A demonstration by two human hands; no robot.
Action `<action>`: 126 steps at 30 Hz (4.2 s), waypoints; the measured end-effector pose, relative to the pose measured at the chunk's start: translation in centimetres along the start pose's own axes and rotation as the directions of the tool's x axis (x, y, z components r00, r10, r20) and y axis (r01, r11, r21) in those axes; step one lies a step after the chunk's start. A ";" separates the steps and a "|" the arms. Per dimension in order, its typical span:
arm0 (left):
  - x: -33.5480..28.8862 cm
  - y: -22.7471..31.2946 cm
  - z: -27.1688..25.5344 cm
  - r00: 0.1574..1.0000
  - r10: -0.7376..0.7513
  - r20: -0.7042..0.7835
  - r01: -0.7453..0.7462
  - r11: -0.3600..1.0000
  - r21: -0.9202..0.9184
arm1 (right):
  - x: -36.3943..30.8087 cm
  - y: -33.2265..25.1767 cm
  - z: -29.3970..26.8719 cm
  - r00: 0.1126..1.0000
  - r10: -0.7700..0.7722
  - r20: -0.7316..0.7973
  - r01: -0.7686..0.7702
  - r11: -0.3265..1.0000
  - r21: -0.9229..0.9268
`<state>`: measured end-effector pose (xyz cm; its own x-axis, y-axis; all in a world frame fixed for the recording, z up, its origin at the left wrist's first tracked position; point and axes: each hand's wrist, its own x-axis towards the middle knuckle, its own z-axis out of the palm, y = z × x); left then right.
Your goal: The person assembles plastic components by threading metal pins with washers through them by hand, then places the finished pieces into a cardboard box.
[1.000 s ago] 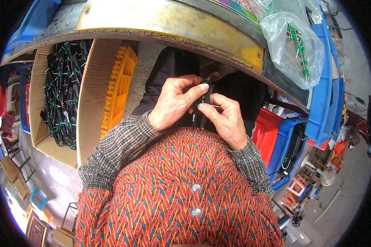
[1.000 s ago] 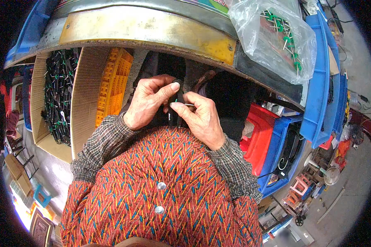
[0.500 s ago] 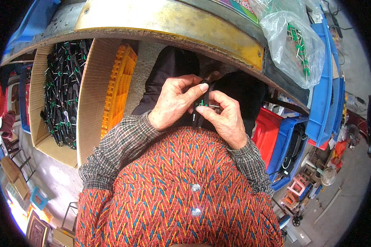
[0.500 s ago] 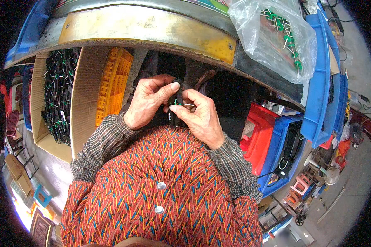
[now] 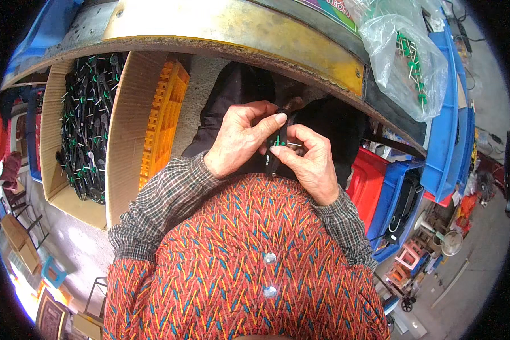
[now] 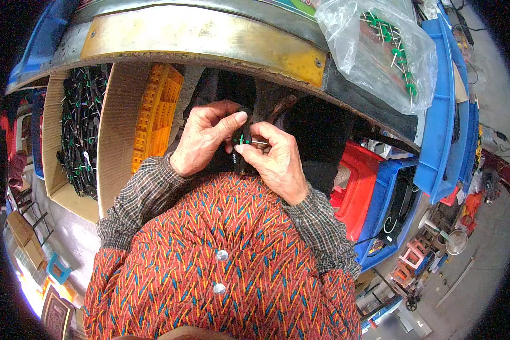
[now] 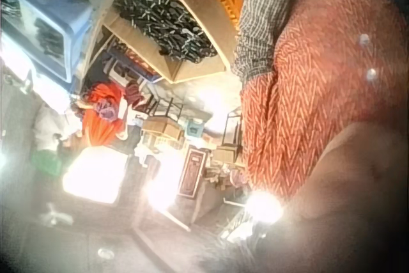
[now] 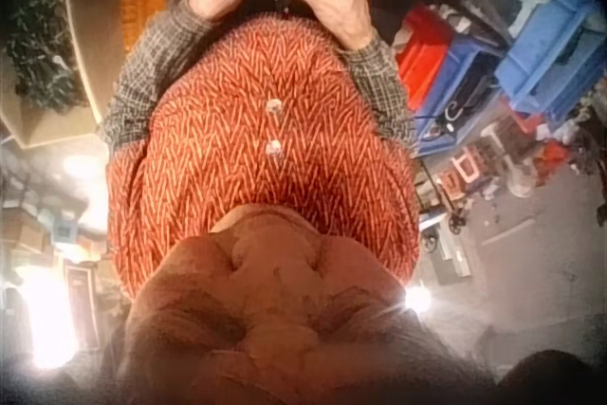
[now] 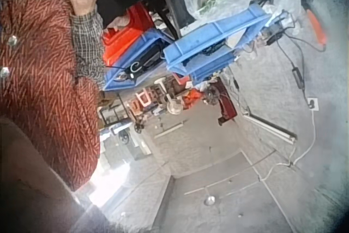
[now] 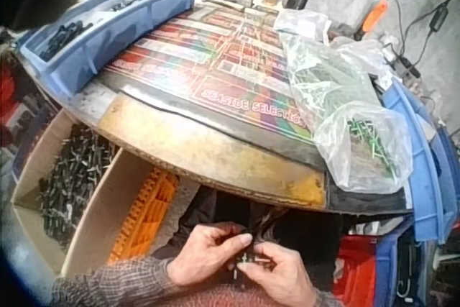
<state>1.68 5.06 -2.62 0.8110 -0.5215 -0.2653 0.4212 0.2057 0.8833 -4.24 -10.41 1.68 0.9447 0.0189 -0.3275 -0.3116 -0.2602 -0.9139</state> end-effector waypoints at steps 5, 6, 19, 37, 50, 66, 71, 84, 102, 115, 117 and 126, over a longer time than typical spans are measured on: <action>0.1 -0.9 -0.8 1.000 -0.017 -0.003 0.017 0.999 -0.032 | 0.4 -0.1 0.8 0.997 0.079 0.021 -0.080 0.993 0.090; 0.0 -0.4 -0.4 1.000 -0.016 -0.005 0.016 1.000 -0.019 | 0.2 -0.4 0.5 0.998 0.066 0.024 -0.069 0.988 0.139; -0.3 0.0 -0.1 1.000 -0.015 -0.019 0.015 1.000 0.004 | 0.1 -0.7 0.2 0.997 0.042 0.064 -0.045 0.998 0.053; -2.0 1.4 -2.3 0.996 0.081 -0.030 -0.075 0.984 0.162 | -0.5 0.0 -0.1 0.992 0.116 -0.041 -0.113 0.990 0.084; -11.4 7.9 -16.3 0.807 0.426 -0.409 -0.018 0.711 0.703 | -0.5 -0.3 1.2 0.998 0.027 0.053 -0.030 0.998 0.058; -15.1 4.4 -28.4 0.671 0.605 -0.430 0.379 0.218 0.899 | -0.1 0.3 1.5 0.997 0.054 0.062 -0.055 0.998 0.009; -14.1 10.1 -24.8 0.646 0.707 -0.289 0.226 0.184 0.956 | 0.1 0.0 1.4 0.997 0.050 0.064 -0.050 0.999 -0.003; -8.0 26.1 -18.7 0.403 0.893 0.200 0.122 -0.269 0.955 | 0.1 0.3 1.5 0.996 0.021 0.088 -0.020 1.000 -0.007; 1.8 31.2 -22.5 0.900 0.416 -0.133 0.226 -0.183 0.957 | 1.0 0.8 1.1 0.995 0.027 0.091 -0.026 1.000 -0.011; 0.8 31.2 -22.5 0.841 0.491 -0.227 0.204 0.100 0.974 | 0.5 -2.1 -2.7 0.988 -0.152 -0.025 0.145 0.971 -0.190; 1.3 30.4 -23.5 0.812 0.561 -0.161 0.103 0.134 0.986 | 0.2 -3.8 -4.2 0.971 -0.230 -0.069 0.205 0.943 -0.264; 1.6 29.6 -23.7 0.836 0.537 -0.114 0.037 0.153 0.988 | 0.0 -9.5 -12.2 0.765 -0.517 -0.383 0.199 0.756 -0.623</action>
<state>25.02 29.94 13.99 0.9505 -0.2308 0.2081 -0.3066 -0.8056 0.5069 -0.06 -19.71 13.33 0.9232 -0.2211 0.3143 0.0162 -0.7947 -0.6068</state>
